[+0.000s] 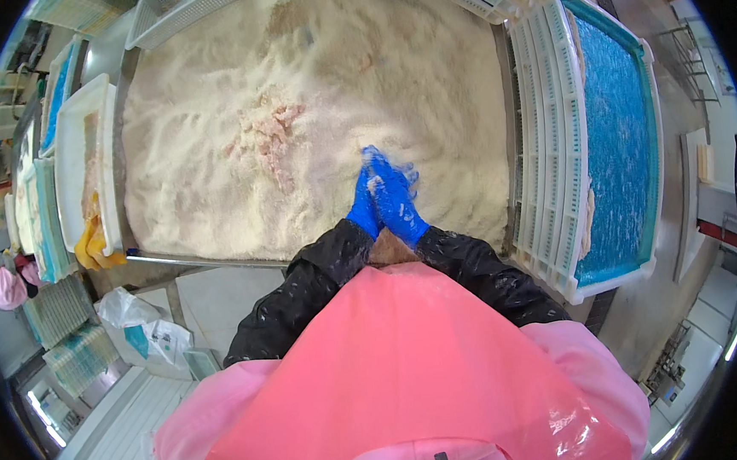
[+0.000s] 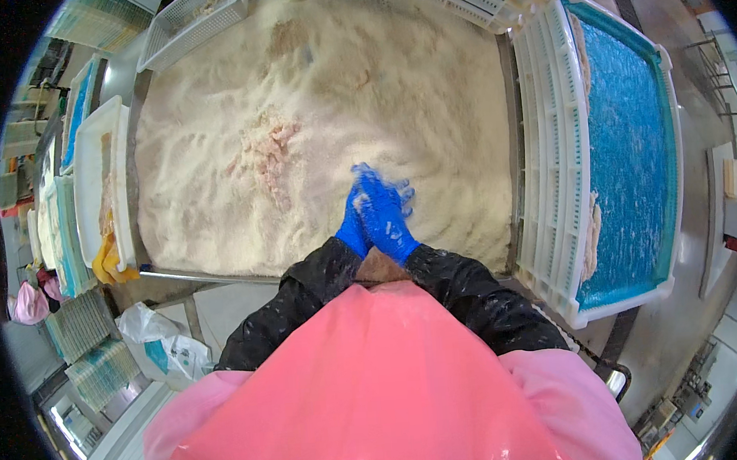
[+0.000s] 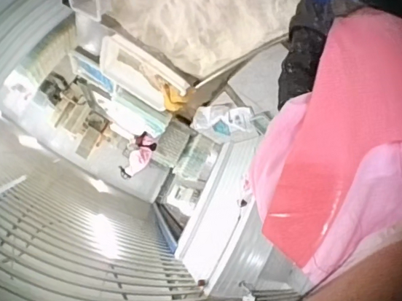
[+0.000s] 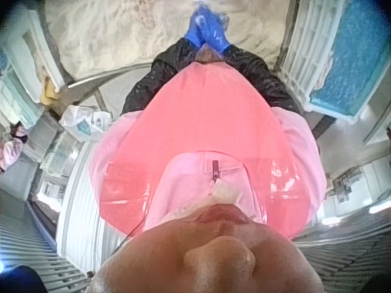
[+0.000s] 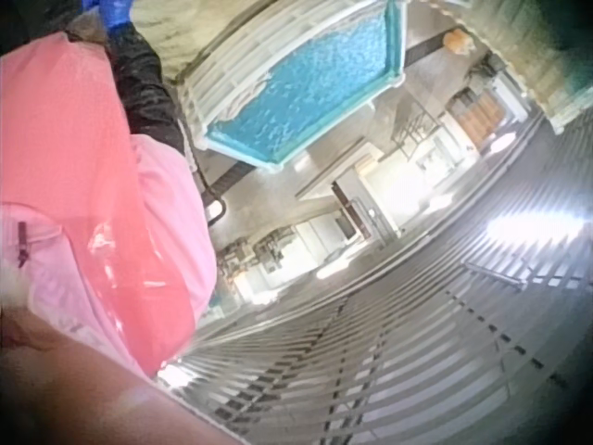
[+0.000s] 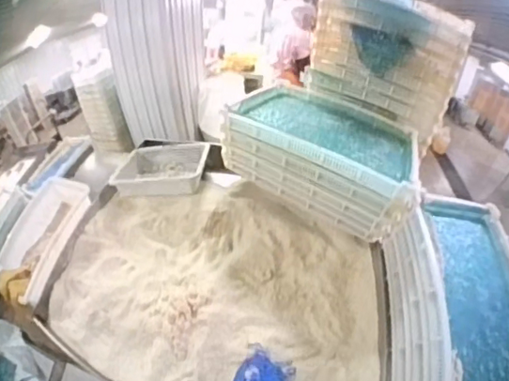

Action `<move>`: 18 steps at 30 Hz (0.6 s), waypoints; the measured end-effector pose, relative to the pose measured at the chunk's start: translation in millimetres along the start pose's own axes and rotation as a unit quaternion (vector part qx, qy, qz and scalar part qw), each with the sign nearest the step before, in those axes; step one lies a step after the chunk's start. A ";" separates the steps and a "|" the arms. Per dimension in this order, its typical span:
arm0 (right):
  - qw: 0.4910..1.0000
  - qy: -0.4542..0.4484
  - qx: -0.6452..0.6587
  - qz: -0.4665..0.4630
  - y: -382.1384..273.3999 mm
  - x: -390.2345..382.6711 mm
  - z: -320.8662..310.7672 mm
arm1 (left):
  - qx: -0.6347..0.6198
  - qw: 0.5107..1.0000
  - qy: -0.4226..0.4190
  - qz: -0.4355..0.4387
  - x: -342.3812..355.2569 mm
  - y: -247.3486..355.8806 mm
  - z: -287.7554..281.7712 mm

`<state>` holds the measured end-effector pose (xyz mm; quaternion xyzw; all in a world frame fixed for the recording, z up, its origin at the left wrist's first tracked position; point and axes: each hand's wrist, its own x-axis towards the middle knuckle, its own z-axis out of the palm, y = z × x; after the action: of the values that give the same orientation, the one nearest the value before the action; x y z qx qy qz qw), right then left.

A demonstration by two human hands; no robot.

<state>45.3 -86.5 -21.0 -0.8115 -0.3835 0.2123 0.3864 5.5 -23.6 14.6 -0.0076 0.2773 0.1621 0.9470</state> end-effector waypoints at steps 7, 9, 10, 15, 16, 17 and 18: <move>0.998 0.036 0.015 0.047 1.0 -8.0 -45.6 | 0.015 0.997 -0.015 -0.071 -31.7 8.1 -8.3; 0.985 0.001 0.114 0.129 7.3 -3.3 -45.9 | 0.114 0.991 0.019 -0.063 -27.6 8.2 -20.4; 0.907 -0.065 0.353 0.219 -14.6 1.7 -66.9 | 0.183 0.979 0.067 -0.058 -32.1 11.6 -17.1; 0.785 -0.122 0.541 0.276 -70.5 5.0 -192.8 | 0.335 0.935 0.056 -0.101 -20.4 41.3 -27.6; 0.815 -0.110 0.503 0.267 -100.3 2.6 -235.2 | 0.333 0.936 0.027 -0.112 -19.5 48.7 -30.0; 0.840 -0.090 0.468 0.260 -107.4 1.1 -265.9 | 0.265 0.959 0.030 -0.097 -12.5 48.1 -47.6; 0.867 -0.044 0.417 0.269 -124.7 2.0 -298.2 | 0.294 0.949 0.050 -0.105 -15.2 50.2 -36.3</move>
<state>180.5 -172.5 259.7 -0.6366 -0.0427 0.4832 0.5996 -41.2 15.6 -4.3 0.2341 0.3570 -0.0274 0.9039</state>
